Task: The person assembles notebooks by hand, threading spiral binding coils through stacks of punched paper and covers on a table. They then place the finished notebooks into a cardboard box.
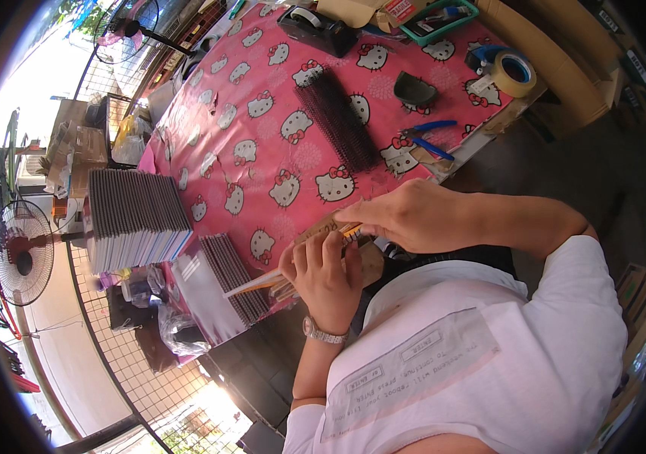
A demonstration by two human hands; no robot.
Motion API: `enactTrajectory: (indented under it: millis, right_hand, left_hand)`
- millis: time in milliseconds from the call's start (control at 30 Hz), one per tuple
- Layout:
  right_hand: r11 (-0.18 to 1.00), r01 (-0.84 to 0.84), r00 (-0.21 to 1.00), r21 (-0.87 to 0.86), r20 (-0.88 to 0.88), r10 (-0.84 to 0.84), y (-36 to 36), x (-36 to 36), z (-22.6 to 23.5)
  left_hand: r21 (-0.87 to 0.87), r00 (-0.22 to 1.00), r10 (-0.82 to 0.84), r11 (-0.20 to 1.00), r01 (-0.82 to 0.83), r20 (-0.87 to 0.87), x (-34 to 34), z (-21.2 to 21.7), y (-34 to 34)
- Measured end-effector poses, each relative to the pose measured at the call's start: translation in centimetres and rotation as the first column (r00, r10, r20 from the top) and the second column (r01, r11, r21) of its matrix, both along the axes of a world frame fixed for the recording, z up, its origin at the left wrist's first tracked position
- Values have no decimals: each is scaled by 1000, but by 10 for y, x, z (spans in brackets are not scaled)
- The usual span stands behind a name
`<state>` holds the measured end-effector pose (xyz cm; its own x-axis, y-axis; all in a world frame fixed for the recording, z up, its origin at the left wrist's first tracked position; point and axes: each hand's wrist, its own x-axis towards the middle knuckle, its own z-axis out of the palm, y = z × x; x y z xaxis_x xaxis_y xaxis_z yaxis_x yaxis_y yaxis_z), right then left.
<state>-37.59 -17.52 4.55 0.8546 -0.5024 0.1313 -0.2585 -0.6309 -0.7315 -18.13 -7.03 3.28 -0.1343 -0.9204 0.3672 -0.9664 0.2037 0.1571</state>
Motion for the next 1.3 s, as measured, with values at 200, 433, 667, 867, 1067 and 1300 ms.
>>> enactTrajectory:
  millis: [200, 433, 667, 867, 1067, 1300]
  right_hand:
    - [724, -7, 995, 690, 78, -64, -42, 15, -14]
    - [384, 841, 280, -381, -300, -912, -151, 9, -169]
    - [658, 654, 454, -374, -501, -737, -183, -20, -139]
    - [563, -382, 923, 733, 338, 186, -101, 38, -24]
    - [721, -542, 818, 433, 73, 571, -91, 62, -4]
    - [461, -638, 708, 617, 234, 667, -88, 71, -10]
  left_hand:
    - [-78, 996, -6, 997, -1, -94, 6, -7, 8]
    - [-54, 987, -47, 998, 39, -154, 11, -14, 14]
    - [-113, 985, -70, 992, 53, -156, 10, -18, 13]
    - [-136, 998, 43, 990, -48, -44, 22, -15, 12]
    - [-189, 992, 126, 974, -127, -20, 32, -29, 15]
    - [-221, 998, 37, 974, -46, -44, 35, -23, 17]
